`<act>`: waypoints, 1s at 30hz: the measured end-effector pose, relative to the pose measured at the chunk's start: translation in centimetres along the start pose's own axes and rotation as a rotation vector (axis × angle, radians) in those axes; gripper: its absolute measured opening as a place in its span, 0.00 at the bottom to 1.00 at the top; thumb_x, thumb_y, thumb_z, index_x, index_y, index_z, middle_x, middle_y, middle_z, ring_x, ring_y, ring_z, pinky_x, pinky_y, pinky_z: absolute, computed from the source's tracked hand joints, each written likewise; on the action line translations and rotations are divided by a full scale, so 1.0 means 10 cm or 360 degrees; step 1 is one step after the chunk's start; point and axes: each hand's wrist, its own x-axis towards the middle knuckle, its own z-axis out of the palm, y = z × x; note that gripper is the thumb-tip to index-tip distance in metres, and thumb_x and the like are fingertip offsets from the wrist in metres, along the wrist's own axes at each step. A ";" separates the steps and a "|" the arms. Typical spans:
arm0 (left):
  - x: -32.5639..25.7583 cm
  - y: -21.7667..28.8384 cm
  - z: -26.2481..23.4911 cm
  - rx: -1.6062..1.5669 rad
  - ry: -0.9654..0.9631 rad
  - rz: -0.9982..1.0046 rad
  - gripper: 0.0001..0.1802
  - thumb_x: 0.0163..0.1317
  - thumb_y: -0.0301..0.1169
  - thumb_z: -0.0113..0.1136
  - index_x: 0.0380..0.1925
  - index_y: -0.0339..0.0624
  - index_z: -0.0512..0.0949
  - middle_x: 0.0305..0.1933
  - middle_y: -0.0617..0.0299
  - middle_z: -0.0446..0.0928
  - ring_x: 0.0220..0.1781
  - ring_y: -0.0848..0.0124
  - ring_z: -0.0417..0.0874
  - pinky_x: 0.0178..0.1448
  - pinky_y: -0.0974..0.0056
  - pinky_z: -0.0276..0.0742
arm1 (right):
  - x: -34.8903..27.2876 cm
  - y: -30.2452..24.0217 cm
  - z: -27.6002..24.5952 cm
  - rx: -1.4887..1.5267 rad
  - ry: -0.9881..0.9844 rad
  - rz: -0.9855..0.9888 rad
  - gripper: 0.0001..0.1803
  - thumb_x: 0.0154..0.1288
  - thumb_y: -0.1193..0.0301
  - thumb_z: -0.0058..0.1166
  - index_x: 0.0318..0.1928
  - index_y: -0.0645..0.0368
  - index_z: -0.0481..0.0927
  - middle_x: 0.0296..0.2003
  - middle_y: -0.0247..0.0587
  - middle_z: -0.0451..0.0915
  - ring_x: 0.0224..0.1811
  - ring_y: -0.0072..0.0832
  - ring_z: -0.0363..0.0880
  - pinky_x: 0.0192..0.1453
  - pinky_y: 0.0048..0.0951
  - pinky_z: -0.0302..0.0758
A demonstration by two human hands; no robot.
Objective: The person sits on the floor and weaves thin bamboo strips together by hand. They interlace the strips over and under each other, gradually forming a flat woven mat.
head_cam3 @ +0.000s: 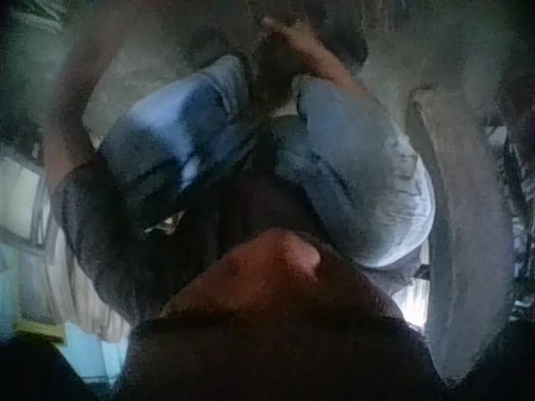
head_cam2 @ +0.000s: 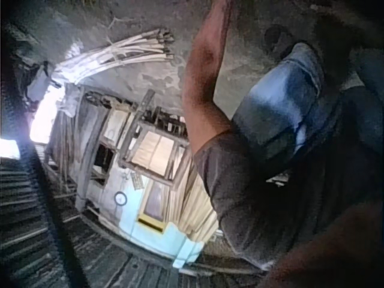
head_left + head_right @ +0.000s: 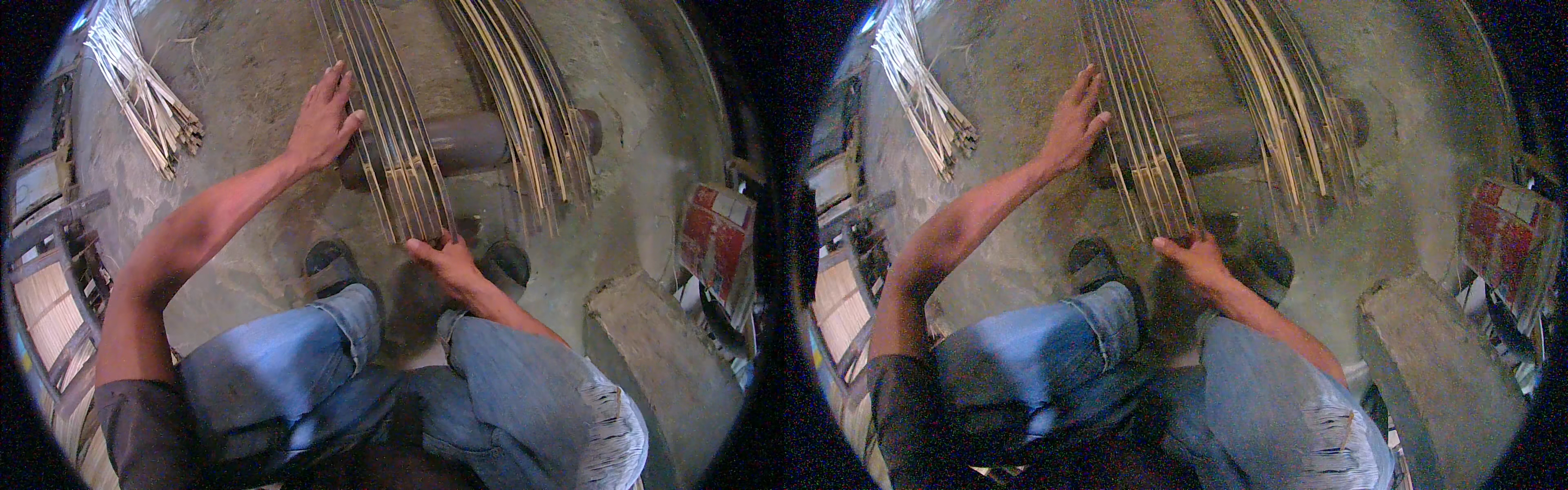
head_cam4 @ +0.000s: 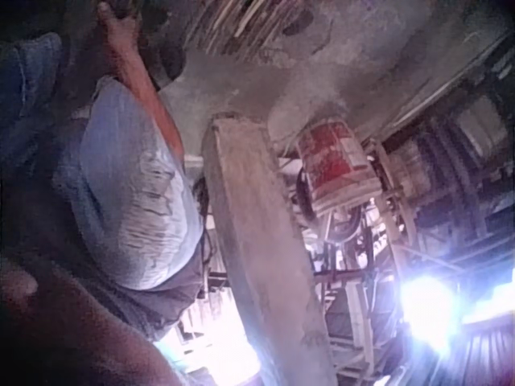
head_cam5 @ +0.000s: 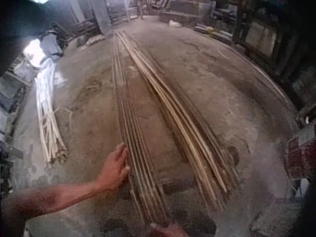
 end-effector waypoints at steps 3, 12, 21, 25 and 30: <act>0.06 0.10 0.02 0.0108 0.0040 0.0008 0.41 0.68 0.49 0.52 0.71 0.33 0.54 0.77 0.45 0.48 0.78 0.49 0.49 0.78 0.50 0.48 | -0.04 0.00 -0.04 -0.0194 0.0004 -0.0132 0.20 0.60 0.71 0.67 0.51 0.60 0.77 0.42 0.36 0.80 0.45 0.25 0.78 0.51 0.27 0.75; 0.07 0.26 -0.13 0.0102 0.0041 0.0157 0.40 0.66 0.49 0.53 0.73 0.45 0.53 0.79 0.54 0.45 0.80 0.54 0.47 0.78 0.46 0.45 | -0.67 -0.02 -0.87 0.0814 0.0360 -0.0402 0.12 0.70 0.67 0.55 0.50 0.56 0.76 0.38 0.33 0.78 0.40 0.24 0.76 0.45 0.27 0.75; 0.15 0.63 -0.13 0.0235 -0.0432 0.0586 0.42 0.66 0.58 0.45 0.74 0.52 0.52 0.80 0.55 0.44 0.81 0.55 0.43 0.80 0.47 0.38 | -0.59 -0.32 -1.00 0.1156 0.0679 -0.0575 0.08 0.70 0.66 0.55 0.46 0.52 0.76 0.40 0.31 0.79 0.41 0.22 0.77 0.43 0.26 0.76; 0.17 0.65 -0.12 0.0251 -0.0439 0.0594 0.41 0.67 0.59 0.44 0.74 0.51 0.53 0.80 0.55 0.44 0.81 0.55 0.43 0.80 0.48 0.38 | -0.60 -0.30 -1.11 0.1361 0.0647 -0.0603 0.07 0.67 0.70 0.59 0.42 0.54 0.77 0.36 0.32 0.78 0.39 0.23 0.76 0.45 0.27 0.74; 0.16 0.64 -0.10 0.0245 -0.0387 0.0574 0.40 0.66 0.57 0.48 0.73 0.54 0.54 0.79 0.58 0.46 0.80 0.59 0.45 0.80 0.48 0.41 | -0.81 -0.48 -0.84 0.0380 0.1463 -0.0606 0.08 0.63 0.70 0.63 0.39 0.56 0.78 0.34 0.33 0.78 0.39 0.27 0.76 0.43 0.29 0.73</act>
